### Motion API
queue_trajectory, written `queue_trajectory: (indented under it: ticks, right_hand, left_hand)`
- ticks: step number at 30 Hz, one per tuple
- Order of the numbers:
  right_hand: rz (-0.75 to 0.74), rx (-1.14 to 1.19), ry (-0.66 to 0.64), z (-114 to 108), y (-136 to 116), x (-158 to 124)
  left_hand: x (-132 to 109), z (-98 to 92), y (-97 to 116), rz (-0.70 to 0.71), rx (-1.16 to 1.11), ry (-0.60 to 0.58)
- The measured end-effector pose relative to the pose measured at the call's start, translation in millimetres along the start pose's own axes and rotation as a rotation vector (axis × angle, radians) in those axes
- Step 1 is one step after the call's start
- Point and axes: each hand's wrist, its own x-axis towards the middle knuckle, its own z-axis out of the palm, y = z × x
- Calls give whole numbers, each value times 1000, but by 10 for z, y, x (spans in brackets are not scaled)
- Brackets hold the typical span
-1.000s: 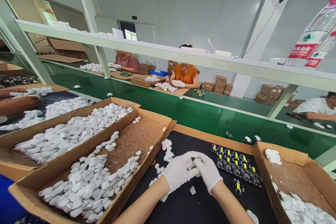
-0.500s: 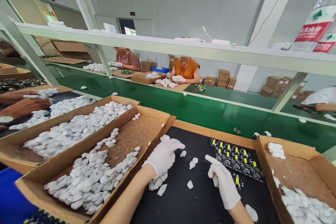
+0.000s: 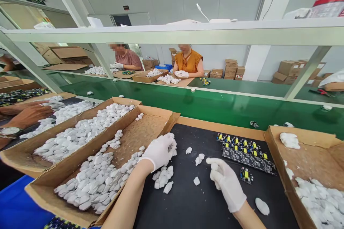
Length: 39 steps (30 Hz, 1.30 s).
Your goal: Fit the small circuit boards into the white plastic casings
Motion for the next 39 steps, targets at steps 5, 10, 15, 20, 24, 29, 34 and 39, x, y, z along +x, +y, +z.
queue_trajectory:
  ticks: [5,10,15,20,24,29,34,39]
  right_hand:
    - [20,-36,-10,68,-26,-27]
    - [75,0,32,93,-10,-12]
    - [69,27,43,101,19,18]
    - [47,23,26,107,44,20]
    - [27,8,31,110,71,29]
    - [1,8,23,103,66,-4]
    - [-50,16,-127,169,4,-99]
    - [-25,38,-186,273,-46,-179]
  left_hand:
    - [26,29,-10,-80,-177,88]
    - [74,119,-57,-219,-458,211]
    - [127,247,-103,-277,-731,267]
    - [177,247,-29,-232,-916,234]
    - [0,110,20,-177,-943,205]
    - [-668,11,49,-162,-778,280]
    - [-1088,119,159,174,-229,35]
    - [-1058,208,169,245,-19,75]
